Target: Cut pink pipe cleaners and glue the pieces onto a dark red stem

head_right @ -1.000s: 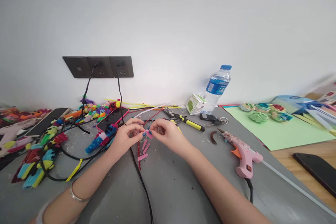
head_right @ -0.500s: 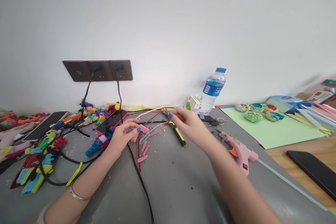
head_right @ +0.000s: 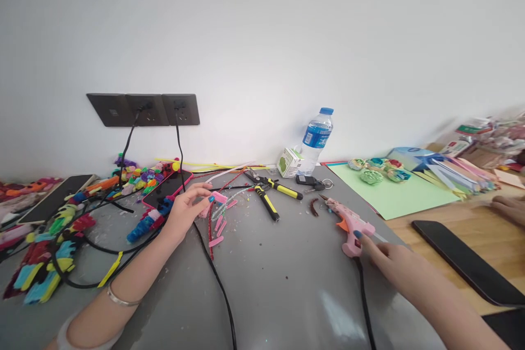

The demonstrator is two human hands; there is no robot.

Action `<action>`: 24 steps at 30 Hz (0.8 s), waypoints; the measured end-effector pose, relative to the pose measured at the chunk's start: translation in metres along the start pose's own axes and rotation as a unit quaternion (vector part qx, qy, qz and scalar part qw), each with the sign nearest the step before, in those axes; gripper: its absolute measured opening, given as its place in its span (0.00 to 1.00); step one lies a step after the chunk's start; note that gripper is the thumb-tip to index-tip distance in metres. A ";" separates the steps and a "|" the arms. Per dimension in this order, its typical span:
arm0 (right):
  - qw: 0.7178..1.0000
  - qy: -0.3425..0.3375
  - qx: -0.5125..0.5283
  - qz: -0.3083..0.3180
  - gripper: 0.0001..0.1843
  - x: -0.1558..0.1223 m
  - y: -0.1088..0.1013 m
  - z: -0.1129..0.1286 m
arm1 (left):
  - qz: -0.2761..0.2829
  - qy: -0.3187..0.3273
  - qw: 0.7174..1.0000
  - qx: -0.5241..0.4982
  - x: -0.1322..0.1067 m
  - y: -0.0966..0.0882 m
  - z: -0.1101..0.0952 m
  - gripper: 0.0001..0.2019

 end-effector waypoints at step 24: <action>0.827 -0.206 0.523 0.005 0.24 0.051 0.010 0.211 | -0.082 0.039 0.996 0.004 0.000 -0.014 -0.007 0.06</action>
Point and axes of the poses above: each hand's wrist, its own x-axis towards the middle knuckle, its own y-axis out of the palm, z = x × y, the point moved 7 cm from there along x, towards the middle knuckle, and after that the axes turned 7 degrees about -y, right-handed, at the moved point
